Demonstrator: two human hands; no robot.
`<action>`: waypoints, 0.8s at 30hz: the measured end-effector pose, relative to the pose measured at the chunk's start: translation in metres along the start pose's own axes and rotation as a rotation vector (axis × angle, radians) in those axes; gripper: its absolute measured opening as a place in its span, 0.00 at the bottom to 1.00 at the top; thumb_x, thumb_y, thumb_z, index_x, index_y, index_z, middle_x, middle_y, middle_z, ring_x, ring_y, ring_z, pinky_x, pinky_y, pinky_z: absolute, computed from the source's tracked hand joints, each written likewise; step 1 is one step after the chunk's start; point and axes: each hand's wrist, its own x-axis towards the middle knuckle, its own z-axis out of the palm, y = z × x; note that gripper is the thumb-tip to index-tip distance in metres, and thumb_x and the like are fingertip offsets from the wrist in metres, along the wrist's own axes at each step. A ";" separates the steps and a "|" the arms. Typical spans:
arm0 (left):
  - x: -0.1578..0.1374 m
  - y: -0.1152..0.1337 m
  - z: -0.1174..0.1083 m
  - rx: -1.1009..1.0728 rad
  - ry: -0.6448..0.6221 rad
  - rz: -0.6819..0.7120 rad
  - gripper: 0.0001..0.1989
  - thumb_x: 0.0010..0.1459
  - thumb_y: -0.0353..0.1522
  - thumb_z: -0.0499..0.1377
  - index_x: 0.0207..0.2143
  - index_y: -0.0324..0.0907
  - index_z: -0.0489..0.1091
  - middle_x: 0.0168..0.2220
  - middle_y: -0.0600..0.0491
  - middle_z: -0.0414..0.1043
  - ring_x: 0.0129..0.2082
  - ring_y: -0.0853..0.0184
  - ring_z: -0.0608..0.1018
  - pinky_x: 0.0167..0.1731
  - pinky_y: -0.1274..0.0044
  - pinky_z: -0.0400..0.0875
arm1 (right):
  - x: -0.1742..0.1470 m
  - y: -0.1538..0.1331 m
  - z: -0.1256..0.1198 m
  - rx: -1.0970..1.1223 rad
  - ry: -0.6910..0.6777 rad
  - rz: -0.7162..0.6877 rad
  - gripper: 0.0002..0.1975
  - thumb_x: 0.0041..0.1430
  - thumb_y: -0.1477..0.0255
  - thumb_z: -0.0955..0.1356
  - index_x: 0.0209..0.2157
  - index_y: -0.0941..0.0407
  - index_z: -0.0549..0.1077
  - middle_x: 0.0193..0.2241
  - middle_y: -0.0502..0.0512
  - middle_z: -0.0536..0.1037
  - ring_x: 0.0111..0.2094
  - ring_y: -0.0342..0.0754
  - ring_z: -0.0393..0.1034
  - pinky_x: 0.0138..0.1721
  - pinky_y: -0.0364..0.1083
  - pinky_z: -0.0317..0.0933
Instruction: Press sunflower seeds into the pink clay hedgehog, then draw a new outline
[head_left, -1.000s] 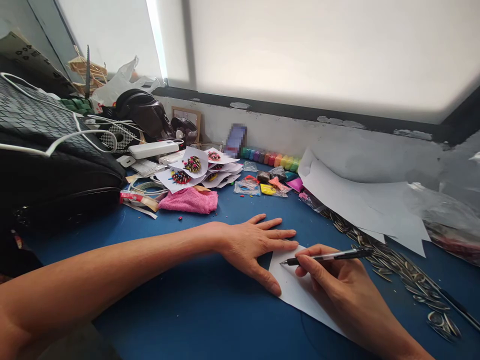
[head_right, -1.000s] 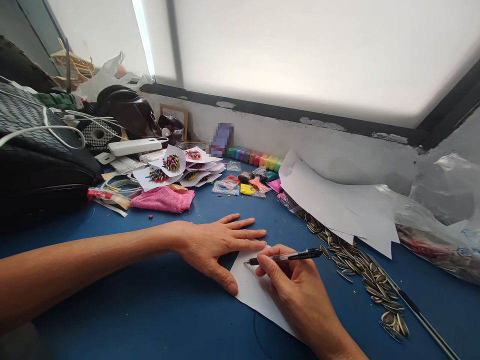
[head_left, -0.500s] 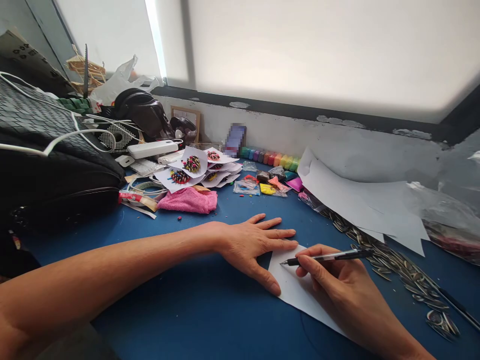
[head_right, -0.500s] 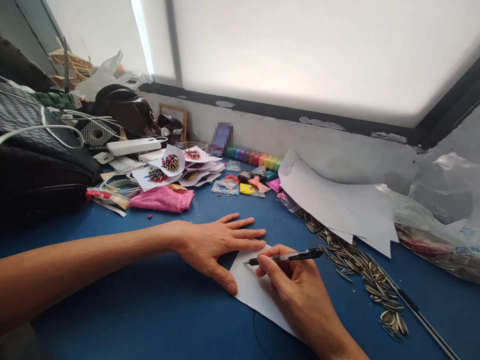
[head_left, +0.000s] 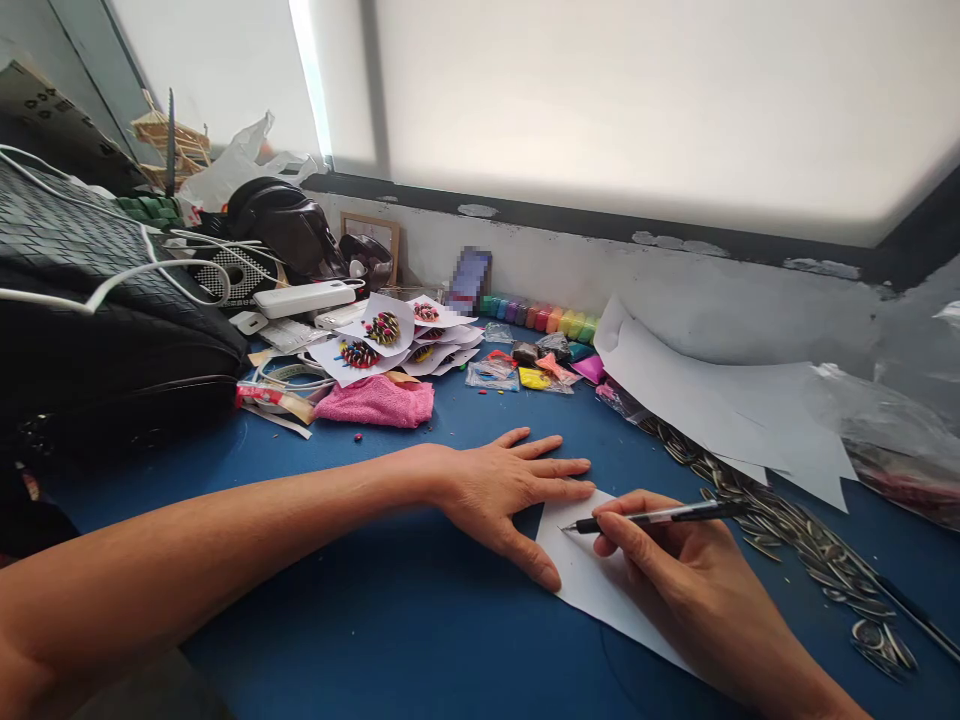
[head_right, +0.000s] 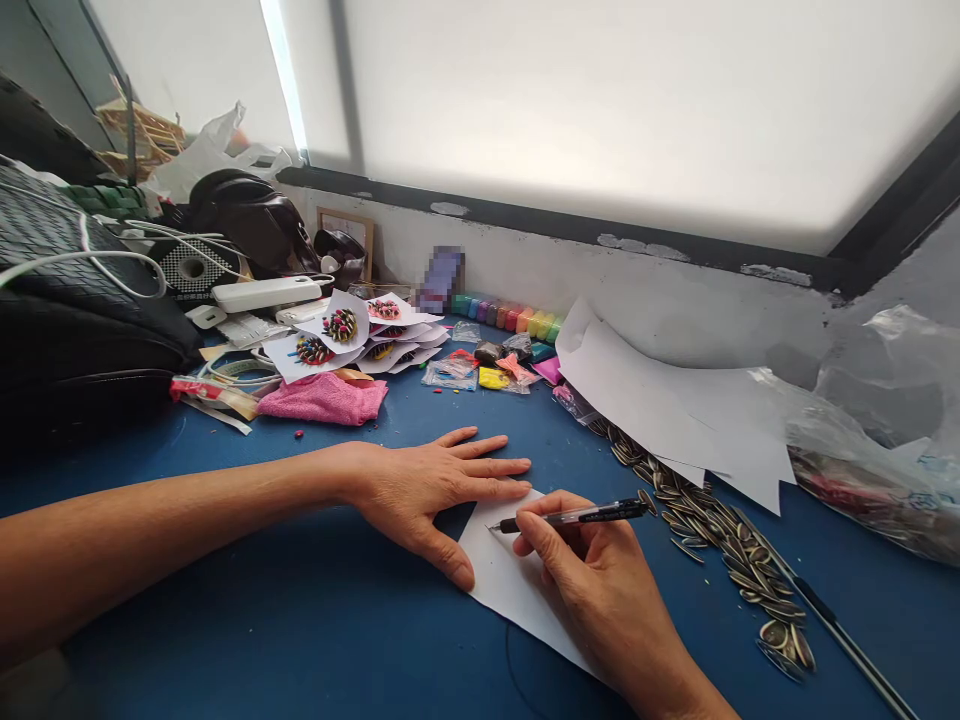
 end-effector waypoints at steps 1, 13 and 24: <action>0.000 0.000 0.000 0.001 0.002 0.001 0.43 0.58 0.52 0.56 0.69 0.45 0.44 0.70 0.51 0.35 0.68 0.52 0.34 0.63 0.55 0.26 | -0.001 -0.001 0.000 0.002 0.004 0.005 0.21 0.53 0.50 0.67 0.28 0.54 0.76 0.14 0.47 0.69 0.14 0.41 0.57 0.13 0.40 0.46; 0.000 0.002 -0.001 0.003 -0.015 -0.011 0.43 0.58 0.53 0.55 0.68 0.44 0.44 0.70 0.51 0.35 0.69 0.53 0.34 0.63 0.55 0.27 | -0.002 0.000 -0.003 0.036 0.003 0.017 0.19 0.53 0.51 0.68 0.27 0.53 0.76 0.11 0.44 0.63 0.14 0.40 0.53 0.14 0.40 0.43; 0.000 0.001 0.000 0.011 -0.015 -0.012 0.43 0.58 0.53 0.55 0.68 0.44 0.44 0.70 0.51 0.34 0.69 0.54 0.33 0.63 0.57 0.28 | -0.007 -0.007 -0.003 0.056 0.025 0.059 0.18 0.53 0.53 0.68 0.26 0.54 0.75 0.14 0.45 0.65 0.17 0.40 0.54 0.18 0.40 0.46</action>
